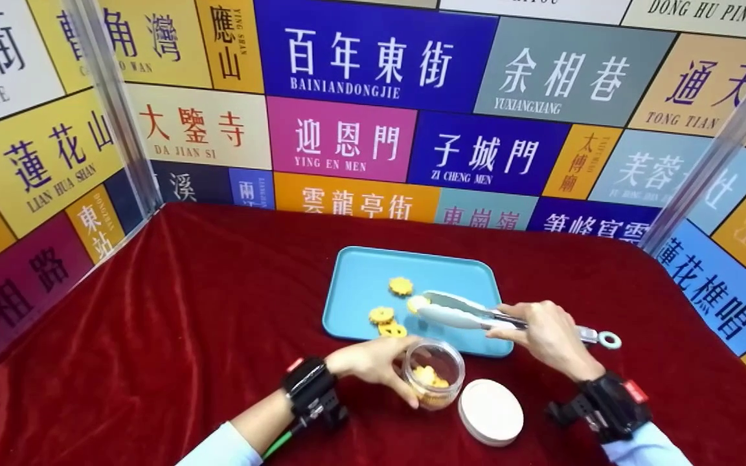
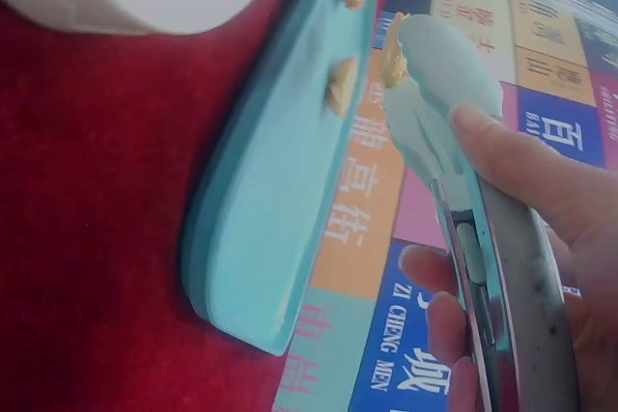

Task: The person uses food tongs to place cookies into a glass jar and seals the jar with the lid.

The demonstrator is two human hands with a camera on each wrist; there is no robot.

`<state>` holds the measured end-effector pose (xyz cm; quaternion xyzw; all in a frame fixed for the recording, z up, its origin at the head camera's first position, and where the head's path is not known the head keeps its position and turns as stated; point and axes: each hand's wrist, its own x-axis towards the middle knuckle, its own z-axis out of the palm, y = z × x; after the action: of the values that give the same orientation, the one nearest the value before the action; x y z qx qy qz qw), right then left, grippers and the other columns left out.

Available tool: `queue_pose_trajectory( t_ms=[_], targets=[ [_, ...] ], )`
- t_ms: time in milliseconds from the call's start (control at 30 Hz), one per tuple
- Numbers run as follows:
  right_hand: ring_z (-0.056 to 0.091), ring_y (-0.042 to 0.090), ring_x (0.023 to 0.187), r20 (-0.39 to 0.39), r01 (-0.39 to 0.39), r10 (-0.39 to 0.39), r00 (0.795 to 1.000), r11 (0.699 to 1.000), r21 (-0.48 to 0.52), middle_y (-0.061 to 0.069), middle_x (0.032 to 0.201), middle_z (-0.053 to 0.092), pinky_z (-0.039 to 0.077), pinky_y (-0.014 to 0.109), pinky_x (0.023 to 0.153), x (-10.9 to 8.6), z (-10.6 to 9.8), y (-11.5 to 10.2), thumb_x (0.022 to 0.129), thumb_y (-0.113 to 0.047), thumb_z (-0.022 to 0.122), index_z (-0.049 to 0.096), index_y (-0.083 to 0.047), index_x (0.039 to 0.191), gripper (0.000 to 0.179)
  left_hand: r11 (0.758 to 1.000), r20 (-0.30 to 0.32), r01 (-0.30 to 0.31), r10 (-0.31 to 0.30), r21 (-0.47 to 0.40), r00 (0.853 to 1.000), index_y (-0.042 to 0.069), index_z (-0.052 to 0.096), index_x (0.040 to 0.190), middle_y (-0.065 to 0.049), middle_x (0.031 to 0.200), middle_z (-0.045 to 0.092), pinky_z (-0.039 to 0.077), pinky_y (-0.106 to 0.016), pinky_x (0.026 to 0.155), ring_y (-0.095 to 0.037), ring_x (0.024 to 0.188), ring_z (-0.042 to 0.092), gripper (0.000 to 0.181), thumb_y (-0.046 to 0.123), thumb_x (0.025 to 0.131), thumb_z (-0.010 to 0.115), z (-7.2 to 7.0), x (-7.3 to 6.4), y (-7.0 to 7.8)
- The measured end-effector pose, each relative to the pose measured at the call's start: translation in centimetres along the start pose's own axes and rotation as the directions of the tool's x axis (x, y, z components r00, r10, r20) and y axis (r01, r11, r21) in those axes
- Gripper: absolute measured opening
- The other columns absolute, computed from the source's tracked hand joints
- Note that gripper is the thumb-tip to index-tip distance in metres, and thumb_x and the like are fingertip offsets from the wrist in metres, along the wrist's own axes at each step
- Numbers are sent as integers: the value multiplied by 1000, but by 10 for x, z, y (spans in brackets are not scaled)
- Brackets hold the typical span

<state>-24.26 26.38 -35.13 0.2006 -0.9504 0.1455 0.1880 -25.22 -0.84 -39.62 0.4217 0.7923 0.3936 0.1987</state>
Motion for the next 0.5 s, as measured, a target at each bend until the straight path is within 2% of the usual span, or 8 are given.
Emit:
queue_pose_trajectory(
  t_ms=[133, 367, 500],
  targets=[
    [52, 13, 58, -2, -12, 12, 1000, 999, 35, 7, 83, 68, 36, 25, 47, -7, -9, 1, 62, -42, 75, 71, -7, 94, 48, 1000, 1, 13, -13, 12, 1000, 10, 40, 130, -2, 121, 51, 36, -17, 91, -9, 108, 49, 76, 19, 65, 79, 0, 0, 0],
    [47, 2, 54, -36, 57, -54, 998, 996, 75, -6, 71, 66, 38, 20, 47, -17, -21, -1, 63, -38, 76, 72, -13, 90, 38, 999, -1, 24, -24, 21, 1000, 11, 40, 131, -1, 121, 52, 36, -17, 91, -9, 109, 49, 77, 20, 65, 79, 0, -1, 1],
    [49, -1, 57, -75, 89, -81, 994, 990, 108, -8, 74, 67, 39, 15, 50, -23, -24, -1, 62, -33, 78, 72, -13, 91, 35, 1000, 4, 8, -8, 20, 1000, 9, 41, 129, -3, 121, 52, 36, -17, 90, -9, 108, 49, 75, 19, 65, 79, 0, 0, 1]
  ],
)
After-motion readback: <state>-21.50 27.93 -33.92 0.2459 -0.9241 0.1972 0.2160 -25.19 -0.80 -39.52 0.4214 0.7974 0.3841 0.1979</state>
